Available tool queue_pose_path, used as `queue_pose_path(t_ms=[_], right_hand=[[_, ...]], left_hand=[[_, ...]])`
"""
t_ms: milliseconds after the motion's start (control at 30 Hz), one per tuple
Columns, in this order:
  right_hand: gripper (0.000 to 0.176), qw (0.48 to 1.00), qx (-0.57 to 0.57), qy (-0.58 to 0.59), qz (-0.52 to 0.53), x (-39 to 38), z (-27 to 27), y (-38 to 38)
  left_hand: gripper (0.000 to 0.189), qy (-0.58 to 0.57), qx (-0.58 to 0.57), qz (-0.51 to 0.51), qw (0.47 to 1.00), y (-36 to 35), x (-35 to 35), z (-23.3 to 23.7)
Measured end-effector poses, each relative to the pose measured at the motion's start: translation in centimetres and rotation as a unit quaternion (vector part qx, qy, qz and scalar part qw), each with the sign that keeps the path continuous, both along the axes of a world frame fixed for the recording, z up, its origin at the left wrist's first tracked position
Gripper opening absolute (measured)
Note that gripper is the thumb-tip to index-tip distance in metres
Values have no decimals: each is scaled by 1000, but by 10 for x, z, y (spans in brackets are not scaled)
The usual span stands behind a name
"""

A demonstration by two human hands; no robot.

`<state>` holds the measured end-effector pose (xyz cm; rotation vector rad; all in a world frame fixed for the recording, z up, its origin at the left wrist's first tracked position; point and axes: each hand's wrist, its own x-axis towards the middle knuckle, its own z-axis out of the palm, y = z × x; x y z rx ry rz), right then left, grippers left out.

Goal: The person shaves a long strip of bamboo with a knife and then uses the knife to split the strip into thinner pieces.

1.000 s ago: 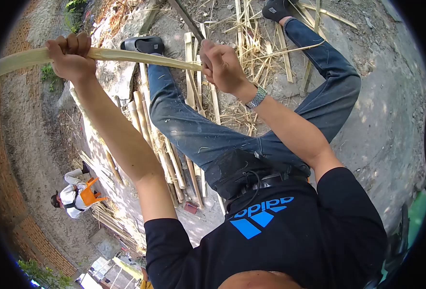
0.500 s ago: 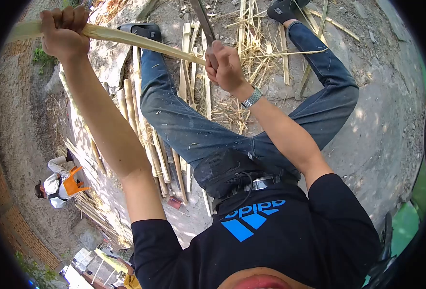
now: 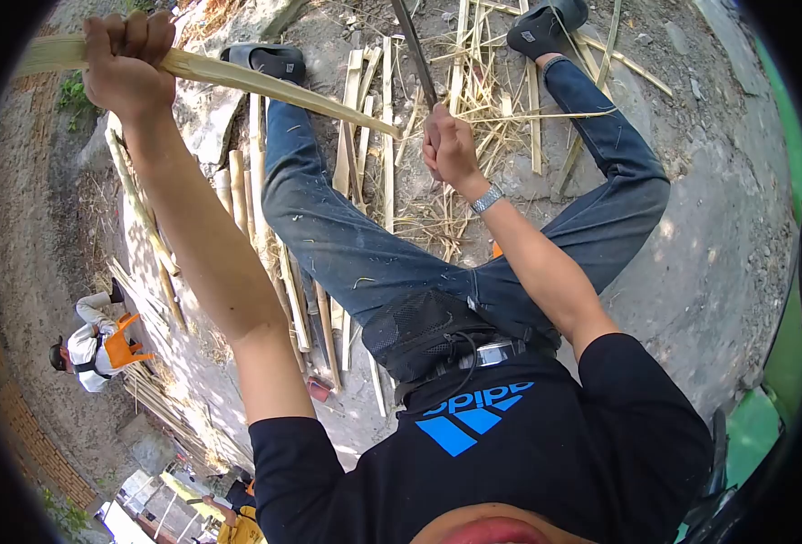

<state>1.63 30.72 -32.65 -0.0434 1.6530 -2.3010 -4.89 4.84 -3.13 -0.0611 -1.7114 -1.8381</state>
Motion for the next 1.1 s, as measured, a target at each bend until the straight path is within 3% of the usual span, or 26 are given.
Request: queue_pose_path(t_ms=[33,100,233,300,367,433,500,567,600,633,700,767,800,833,900,1033,1100], right_hand=[[74,997,-53,61,-10,-9,23,-1],[75,991,-113,62,30,-23,61,1],[71,987,-156,31,14,-12,85,4],[70,986,-160,29,23,-3,83,11],[69,998,-49,4,31,5,77,18],[65,999,-7,-7,37,9,75,28],[64,993,84,57,56,10,86,33],[64,994,63,78,40,11,112,29],[63,994,21,102,32,11,128,28],[63,992,-21,123,26,14,146,28],[62,991,-19,129,36,29,167,22],[72,990,-38,132,29,49,167,15],[74,994,-24,67,88,66,147,15],[63,984,-18,-34,175,83,122,22],[65,953,191,-105,211,103,65,37],[65,944,111,-205,231,80,125,57],[65,991,26,-41,128,67,159,51]], left_hand=[[50,0,-2,4,1000,-4,3,0],[51,7,26,-6,1000,-13,8,-2],[52,15,45,-16,999,-39,31,-10],[53,39,47,-130,990,-62,46,-16],[55,29,40,-130,990,-74,63,-19],[55,44,74,-224,971,-84,74,-22],[58,52,60,-203,976,-89,75,-24],[61,63,61,-77,993,-67,73,-21],[65,47,33,69,996,-39,69,-13],[70,44,20,91,995,-38,63,-12],[71,45,2,116,992,-24,53,-13],[71,52,-43,127,990,0,44,-13],[72,51,-55,106,992,11,40,-12],[72,64,-75,78,992,23,35,-11],[71,69,-47,97,992,39,35,-13],[71,63,-73,43,994,57,30,-12],[54,110,49,84,989,84,29,-1]])
